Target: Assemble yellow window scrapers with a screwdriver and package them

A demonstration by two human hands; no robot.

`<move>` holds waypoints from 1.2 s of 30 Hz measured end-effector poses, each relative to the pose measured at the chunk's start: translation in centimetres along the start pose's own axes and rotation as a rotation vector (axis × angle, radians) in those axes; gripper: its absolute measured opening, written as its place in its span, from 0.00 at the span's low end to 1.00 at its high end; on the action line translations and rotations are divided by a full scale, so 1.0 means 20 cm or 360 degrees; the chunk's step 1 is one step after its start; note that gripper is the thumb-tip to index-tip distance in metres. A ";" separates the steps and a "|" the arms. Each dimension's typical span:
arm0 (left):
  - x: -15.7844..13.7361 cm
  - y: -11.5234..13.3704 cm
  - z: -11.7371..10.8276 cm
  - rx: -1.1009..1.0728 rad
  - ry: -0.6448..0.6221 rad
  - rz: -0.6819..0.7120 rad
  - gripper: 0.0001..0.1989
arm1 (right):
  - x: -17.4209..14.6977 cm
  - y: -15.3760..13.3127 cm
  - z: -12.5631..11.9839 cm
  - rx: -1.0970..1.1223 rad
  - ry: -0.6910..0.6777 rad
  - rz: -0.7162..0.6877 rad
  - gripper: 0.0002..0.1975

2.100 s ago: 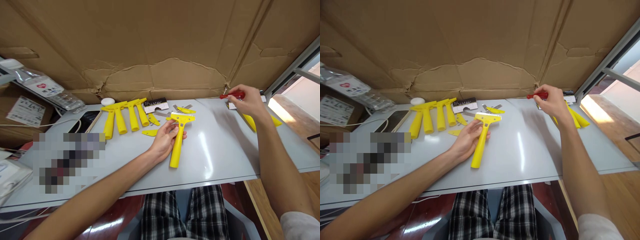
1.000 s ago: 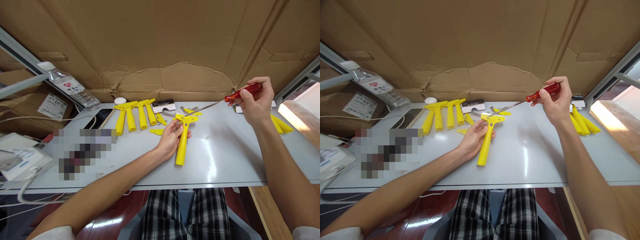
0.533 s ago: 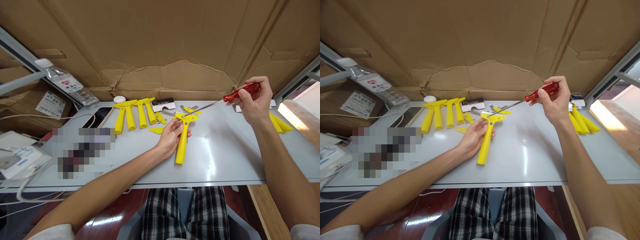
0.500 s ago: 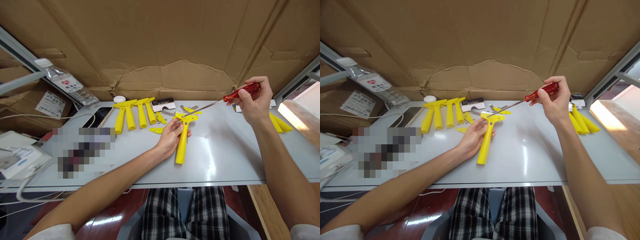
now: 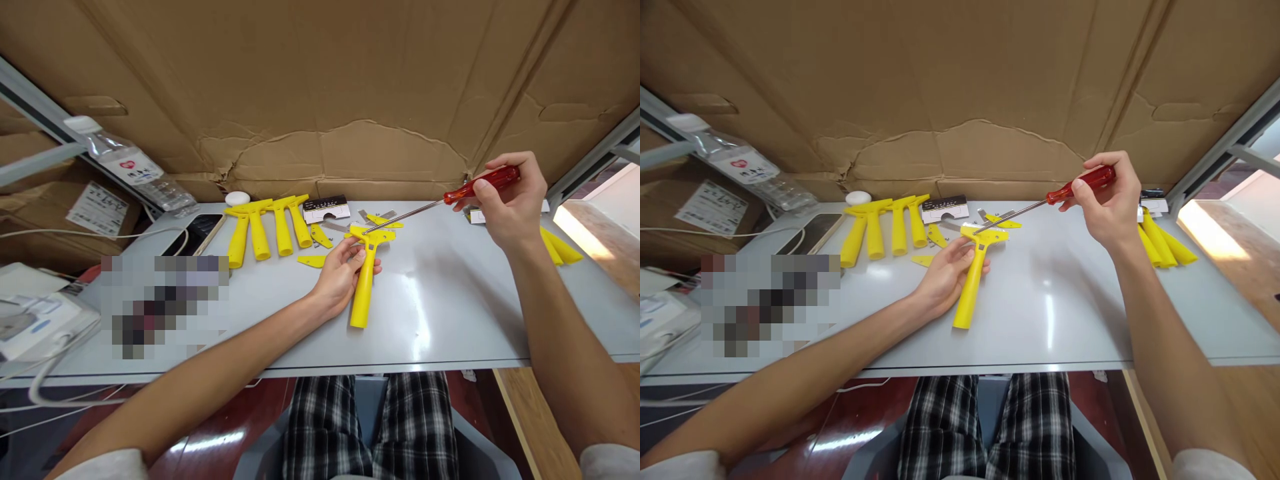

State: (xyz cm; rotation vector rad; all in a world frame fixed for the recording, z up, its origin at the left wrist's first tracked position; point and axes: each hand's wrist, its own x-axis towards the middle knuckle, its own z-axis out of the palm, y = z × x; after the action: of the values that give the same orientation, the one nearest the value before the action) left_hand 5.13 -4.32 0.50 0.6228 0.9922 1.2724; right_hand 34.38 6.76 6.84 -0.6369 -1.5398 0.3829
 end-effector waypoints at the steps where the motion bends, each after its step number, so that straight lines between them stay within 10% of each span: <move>1: 0.00 0.00 0.00 -0.0006 0.0007 0.0008 0.15 | 0.00 -0.03 0.01 -0.0045 -0.0016 -0.0020 0.24; 9: 0.00 -0.03 0.00 -0.0039 0.0088 0.0062 0.15 | 0.16 -0.39 0.11 -0.0589 -0.0090 -0.0273 0.23; 18: 0.00 -0.03 0.00 -0.0015 0.0062 0.0063 0.13 | 0.31 -0.74 0.25 -0.0725 -0.0846 -0.0077 0.24; 36: 0.01 -0.05 -0.01 -0.0054 0.0040 0.0101 0.15 | 0.35 -0.71 0.21 -0.0500 -0.1039 -0.0199 0.27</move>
State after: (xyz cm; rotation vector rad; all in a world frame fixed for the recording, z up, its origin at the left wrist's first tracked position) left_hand 5.47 -4.36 -0.48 0.6175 0.9762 1.3535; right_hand 28.20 0.46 20.49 -0.6889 -2.2827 0.2645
